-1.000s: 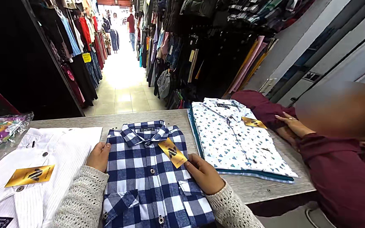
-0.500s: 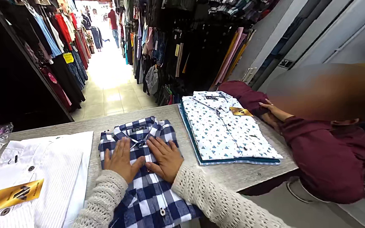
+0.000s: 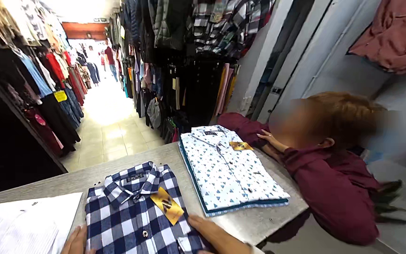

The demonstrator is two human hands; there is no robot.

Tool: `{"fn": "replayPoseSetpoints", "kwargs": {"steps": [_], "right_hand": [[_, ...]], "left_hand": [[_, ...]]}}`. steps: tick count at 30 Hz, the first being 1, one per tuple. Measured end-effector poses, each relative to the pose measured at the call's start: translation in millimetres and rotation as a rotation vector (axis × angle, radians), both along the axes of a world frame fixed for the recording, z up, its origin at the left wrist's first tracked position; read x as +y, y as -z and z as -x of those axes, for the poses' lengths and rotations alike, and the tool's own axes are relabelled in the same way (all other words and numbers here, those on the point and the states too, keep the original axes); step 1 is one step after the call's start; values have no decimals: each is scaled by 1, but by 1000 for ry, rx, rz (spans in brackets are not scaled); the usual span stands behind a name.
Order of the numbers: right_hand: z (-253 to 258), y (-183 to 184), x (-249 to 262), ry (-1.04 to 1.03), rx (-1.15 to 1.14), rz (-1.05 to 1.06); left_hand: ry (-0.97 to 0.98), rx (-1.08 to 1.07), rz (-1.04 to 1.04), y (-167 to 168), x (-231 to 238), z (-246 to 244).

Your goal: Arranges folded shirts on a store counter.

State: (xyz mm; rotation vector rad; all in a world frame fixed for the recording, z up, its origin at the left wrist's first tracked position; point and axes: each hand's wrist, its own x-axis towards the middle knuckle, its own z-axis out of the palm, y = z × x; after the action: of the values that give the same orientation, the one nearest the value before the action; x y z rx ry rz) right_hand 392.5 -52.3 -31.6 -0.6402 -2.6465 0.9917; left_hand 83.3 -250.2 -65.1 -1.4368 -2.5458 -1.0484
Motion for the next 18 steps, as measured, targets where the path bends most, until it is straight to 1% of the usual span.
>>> {"fn": "replayPoseSetpoints", "kwargs": {"steps": [1,2,4,6,7,9,11,13,15,18], "right_hand": [[-12,-13,-1,50,26,68],[-22,-21,3,108,88,91],[-46,-23,25,221,280,38],[-70,-23,59,404,463,-96],[-81,-23,78,499,505,-158],[-103,-16,121,654,490,-266],[-117,-2,161,768,421,-287],[-121,14,194,868,343,-249],[-116,22,213,935,269,-141],[-91,3,207,966,213,50]], "left_hand": [[31,-57,12,-22,-1,-8],[77,-85,-4,-44,1,-18],[213,-134,-82,-78,12,-41],[392,-272,-123,-98,38,-65],[481,-378,-117,-104,56,-77],[611,-599,-47,-113,97,-101],[607,-765,109,-121,140,-122],[504,-866,275,-124,184,-137],[408,-893,315,-110,226,-144],[299,-877,312,-98,268,-142]]}}
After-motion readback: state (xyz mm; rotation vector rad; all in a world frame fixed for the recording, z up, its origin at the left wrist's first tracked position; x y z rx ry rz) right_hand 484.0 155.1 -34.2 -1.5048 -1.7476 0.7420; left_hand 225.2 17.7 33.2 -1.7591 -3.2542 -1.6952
